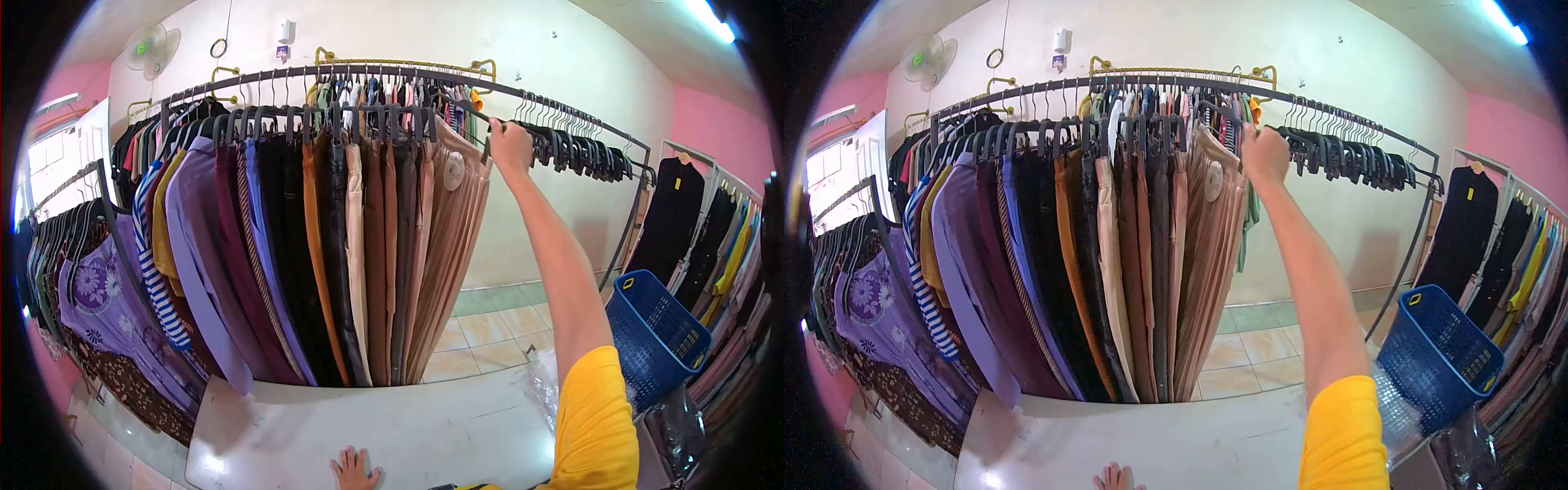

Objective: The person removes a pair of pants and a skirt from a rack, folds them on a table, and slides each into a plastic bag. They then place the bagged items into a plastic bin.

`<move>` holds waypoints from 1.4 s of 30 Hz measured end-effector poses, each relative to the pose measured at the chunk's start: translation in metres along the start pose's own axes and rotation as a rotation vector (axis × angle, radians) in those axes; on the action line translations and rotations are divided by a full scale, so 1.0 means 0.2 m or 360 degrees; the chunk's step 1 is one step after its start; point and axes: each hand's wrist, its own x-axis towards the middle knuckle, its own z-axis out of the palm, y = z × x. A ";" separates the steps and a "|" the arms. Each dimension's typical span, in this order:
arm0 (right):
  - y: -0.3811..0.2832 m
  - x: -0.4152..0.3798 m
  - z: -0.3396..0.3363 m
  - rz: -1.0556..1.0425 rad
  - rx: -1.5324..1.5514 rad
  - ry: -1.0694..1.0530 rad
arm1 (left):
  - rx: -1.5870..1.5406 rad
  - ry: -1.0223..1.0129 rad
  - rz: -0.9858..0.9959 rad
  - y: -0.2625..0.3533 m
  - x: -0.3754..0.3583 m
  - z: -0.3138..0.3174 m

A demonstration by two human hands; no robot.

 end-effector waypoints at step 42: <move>0.45 -1.54 -3.01 0.0654 0.1279 -0.0878 | -0.1042 -0.0075 0.1283 1.07 -0.02 0.10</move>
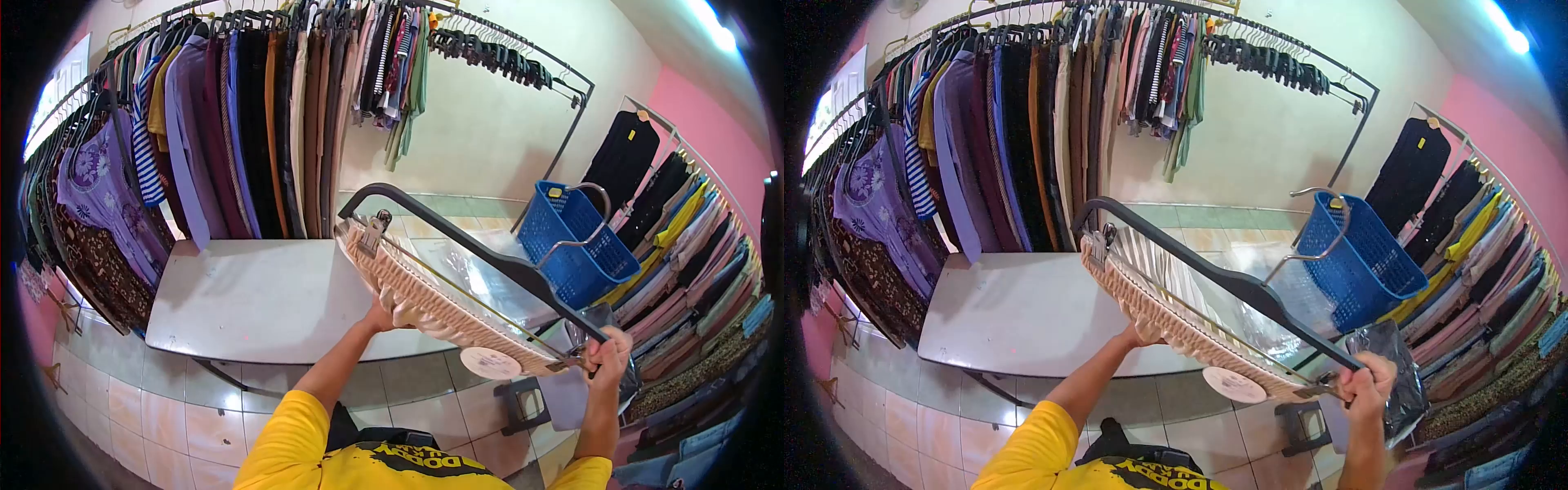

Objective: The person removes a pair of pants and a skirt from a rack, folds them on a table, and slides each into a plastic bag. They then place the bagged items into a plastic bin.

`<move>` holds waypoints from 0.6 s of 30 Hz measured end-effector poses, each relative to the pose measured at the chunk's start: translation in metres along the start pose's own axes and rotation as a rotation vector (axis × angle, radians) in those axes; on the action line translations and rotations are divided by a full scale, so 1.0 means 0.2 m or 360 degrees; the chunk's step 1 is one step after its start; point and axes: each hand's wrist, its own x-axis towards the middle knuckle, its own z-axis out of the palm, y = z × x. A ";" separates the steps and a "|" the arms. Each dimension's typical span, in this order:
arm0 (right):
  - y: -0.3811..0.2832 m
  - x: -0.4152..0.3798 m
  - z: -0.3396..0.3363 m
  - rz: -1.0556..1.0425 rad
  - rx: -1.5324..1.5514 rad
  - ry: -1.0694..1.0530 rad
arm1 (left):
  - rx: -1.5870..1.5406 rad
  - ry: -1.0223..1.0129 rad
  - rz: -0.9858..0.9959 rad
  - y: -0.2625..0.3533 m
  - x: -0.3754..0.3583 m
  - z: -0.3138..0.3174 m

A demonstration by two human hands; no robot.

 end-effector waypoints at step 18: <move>0.22 -0.04 -0.17 0.0218 0.0291 -0.0436 | -0.1040 -0.1482 -0.1322 0.62 -1.08 -0.10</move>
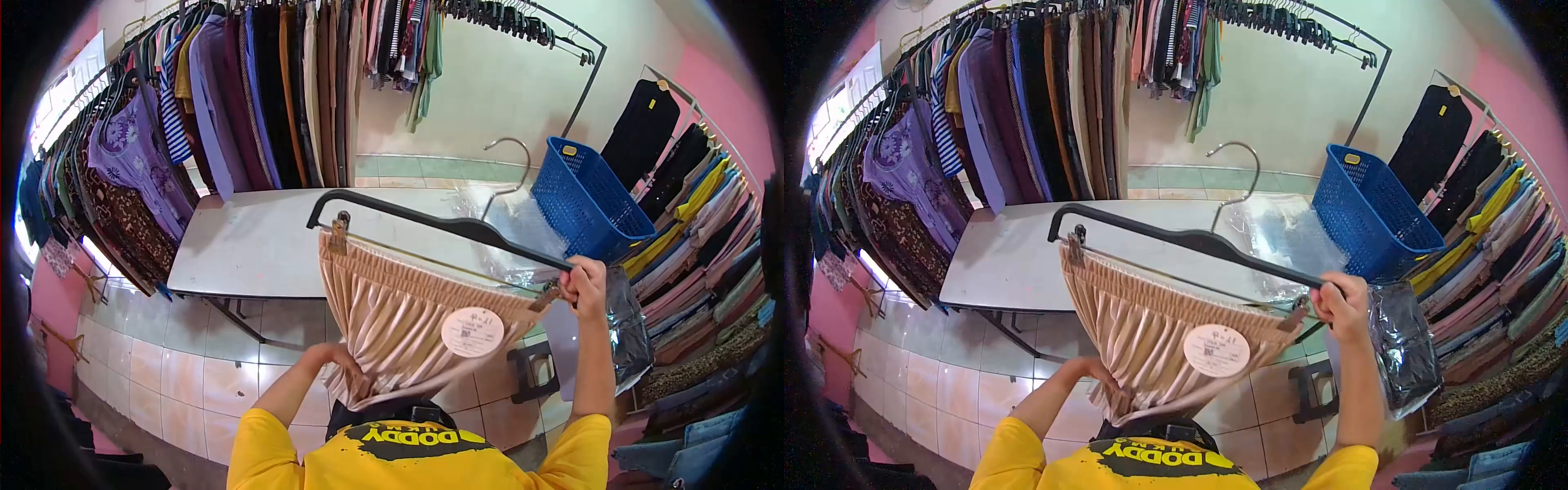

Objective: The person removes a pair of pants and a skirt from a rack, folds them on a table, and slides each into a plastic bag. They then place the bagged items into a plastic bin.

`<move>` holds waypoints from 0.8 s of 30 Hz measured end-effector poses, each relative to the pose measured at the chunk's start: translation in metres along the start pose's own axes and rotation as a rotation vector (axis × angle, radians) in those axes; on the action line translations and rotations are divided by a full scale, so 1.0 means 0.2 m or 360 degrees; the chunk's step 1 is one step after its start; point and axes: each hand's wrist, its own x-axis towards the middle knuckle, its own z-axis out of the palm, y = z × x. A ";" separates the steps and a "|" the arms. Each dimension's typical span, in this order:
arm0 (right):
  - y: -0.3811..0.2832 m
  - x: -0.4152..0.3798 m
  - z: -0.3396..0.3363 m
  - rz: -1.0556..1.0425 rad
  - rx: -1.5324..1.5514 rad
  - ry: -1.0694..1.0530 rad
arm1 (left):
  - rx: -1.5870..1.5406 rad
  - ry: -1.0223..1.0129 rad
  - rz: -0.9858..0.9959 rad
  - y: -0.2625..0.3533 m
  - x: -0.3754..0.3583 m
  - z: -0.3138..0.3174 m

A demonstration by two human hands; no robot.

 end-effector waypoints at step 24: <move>0.52 0.88 0.22 -0.0447 -0.0939 -0.0050 | -0.0232 0.2282 0.1272 0.53 -0.36 -0.74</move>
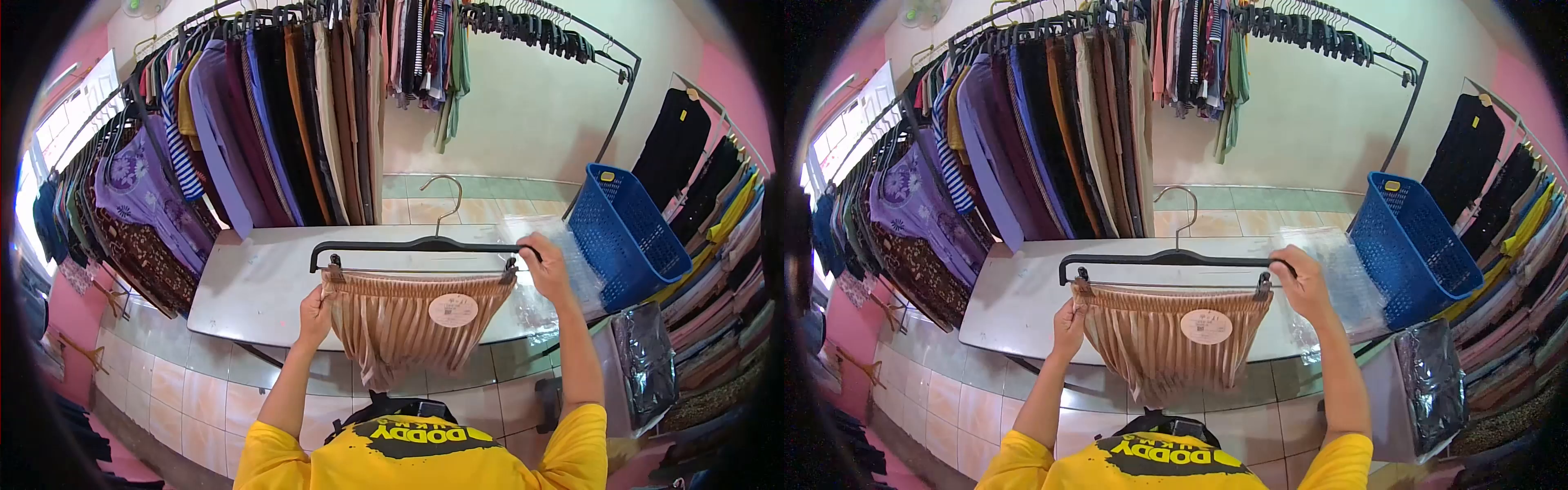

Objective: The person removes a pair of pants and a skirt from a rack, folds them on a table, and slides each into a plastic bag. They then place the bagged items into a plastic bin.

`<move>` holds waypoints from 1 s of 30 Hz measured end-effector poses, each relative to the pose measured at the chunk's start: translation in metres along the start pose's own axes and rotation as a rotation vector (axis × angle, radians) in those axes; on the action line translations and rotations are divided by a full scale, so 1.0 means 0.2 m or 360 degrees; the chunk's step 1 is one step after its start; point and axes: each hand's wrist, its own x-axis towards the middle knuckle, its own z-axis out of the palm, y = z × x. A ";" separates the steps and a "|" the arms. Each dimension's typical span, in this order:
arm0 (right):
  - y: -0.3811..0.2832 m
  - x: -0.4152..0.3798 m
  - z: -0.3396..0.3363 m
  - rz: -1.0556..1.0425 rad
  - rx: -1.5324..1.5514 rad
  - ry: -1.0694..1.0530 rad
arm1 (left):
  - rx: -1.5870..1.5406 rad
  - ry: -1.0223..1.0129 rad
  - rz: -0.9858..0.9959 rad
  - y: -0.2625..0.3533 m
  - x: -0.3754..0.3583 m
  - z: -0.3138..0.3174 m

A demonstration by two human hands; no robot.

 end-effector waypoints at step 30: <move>1.28 -0.01 1.25 0.0388 0.0137 -0.0116 | 0.0769 -0.0518 -0.0471 -1.20 0.64 -0.12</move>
